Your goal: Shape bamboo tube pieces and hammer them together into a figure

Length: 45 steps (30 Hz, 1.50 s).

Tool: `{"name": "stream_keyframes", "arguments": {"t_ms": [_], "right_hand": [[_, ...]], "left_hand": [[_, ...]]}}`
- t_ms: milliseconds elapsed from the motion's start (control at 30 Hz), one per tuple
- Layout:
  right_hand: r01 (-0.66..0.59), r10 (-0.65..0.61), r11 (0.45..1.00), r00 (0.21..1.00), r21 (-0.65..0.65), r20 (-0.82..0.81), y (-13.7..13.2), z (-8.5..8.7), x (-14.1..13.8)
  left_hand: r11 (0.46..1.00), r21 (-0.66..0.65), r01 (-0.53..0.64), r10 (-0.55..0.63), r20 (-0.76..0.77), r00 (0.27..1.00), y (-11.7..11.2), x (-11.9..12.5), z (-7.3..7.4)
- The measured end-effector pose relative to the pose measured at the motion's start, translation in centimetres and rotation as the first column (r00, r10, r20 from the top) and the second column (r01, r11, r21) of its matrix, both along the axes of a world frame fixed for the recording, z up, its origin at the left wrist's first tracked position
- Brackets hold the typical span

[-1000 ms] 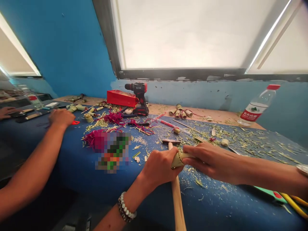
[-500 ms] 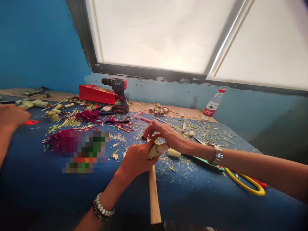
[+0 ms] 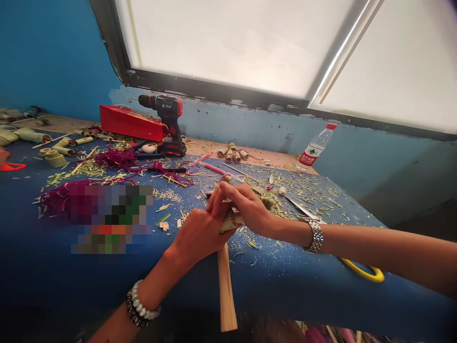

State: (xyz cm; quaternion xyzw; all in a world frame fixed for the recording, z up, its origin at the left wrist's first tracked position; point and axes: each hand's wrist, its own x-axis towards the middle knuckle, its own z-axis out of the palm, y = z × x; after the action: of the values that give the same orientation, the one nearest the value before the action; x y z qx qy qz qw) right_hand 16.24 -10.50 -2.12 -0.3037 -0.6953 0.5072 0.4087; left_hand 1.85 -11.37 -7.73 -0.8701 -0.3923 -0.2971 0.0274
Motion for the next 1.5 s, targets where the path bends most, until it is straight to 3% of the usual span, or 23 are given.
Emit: {"name": "stream_keyframes", "arguments": {"t_ms": [200,300,367,433,533,600,700,767,867,967,1033,1100,1200,1300,1367,1500], "right_hand": [[0.017,-0.017,0.999,1.000,-0.029,0.021,-0.3,0.4,-0.4],[-0.076,0.079,0.997,0.993,-0.034,0.086,-0.6,2.1,-0.7],[-0.123,0.126,0.991,0.990,-0.051,0.066,-0.3,3.6,-0.9],[-0.130,0.131,0.991,0.991,-0.029,0.034,0.3,5.0,-0.7],[-0.161,0.147,0.980,0.981,0.114,0.123,1.5,6.5,0.1],[-0.239,0.192,0.947,0.956,0.213,0.221,2.0,7.0,0.9],[-0.367,0.216,0.854,0.895,0.368,0.391,2.0,7.5,1.7],[-0.455,0.163,0.751,0.830,0.479,0.534,1.7,8.1,2.2],[-0.638,0.019,0.539,0.662,0.550,0.749,1.4,9.0,2.7],[-0.778,-0.130,0.327,0.525,0.536,0.841,1.4,9.3,3.4],[-0.776,-0.180,0.281,0.535,0.564,0.825,1.5,9.0,3.8],[-0.764,-0.203,0.282,0.544,0.581,0.814,1.7,8.5,3.9],[-0.839,-0.269,0.200,0.450,0.507,0.852,1.8,8.0,3.8],[-0.901,-0.370,0.116,0.351,0.418,0.860,1.7,7.5,3.7],[-0.911,-0.403,0.132,0.311,0.391,0.861,1.5,6.8,3.9],[-0.867,-0.404,0.297,0.266,0.401,0.875,1.3,5.1,4.8]], "left_hand": [[0.998,-0.048,0.044,-0.041,0.075,0.996,0.0,-0.2,0.2],[0.994,-0.088,0.060,-0.043,0.188,0.981,-0.1,-0.4,0.5],[0.971,-0.198,0.131,-0.049,0.372,0.927,-0.1,-0.6,0.8],[0.866,-0.387,0.318,-0.041,0.577,0.816,0.0,-0.9,1.2],[0.540,-0.543,0.643,-0.014,0.758,0.652,0.2,-1.4,1.7],[0.376,-0.550,0.745,-0.002,0.804,0.594,0.4,-1.7,1.8],[0.270,-0.546,0.793,0.020,0.827,0.562,0.6,-2.0,1.8],[0.223,-0.554,0.802,0.020,0.825,0.565,0.6,-2.2,1.7],[0.134,-0.594,0.793,-0.004,0.800,0.600,0.4,-2.4,1.7],[0.036,-0.625,0.780,-0.058,0.778,0.626,0.1,-2.5,1.8],[-0.008,-0.647,0.762,-0.071,0.761,0.645,0.1,-2.5,1.9],[-0.037,-0.675,0.737,-0.052,0.738,0.673,0.0,-2.5,1.8],[-0.092,-0.677,0.731,-0.036,0.735,0.677,0.2,-2.4,1.7],[-0.182,-0.638,0.748,-0.071,0.767,0.637,0.6,-2.3,1.3],[-0.233,-0.621,0.749,-0.088,0.780,0.619,0.7,-2.3,1.1],[-0.216,-0.590,0.778,-0.046,0.802,0.595,0.9,-2.2,0.7]]}}
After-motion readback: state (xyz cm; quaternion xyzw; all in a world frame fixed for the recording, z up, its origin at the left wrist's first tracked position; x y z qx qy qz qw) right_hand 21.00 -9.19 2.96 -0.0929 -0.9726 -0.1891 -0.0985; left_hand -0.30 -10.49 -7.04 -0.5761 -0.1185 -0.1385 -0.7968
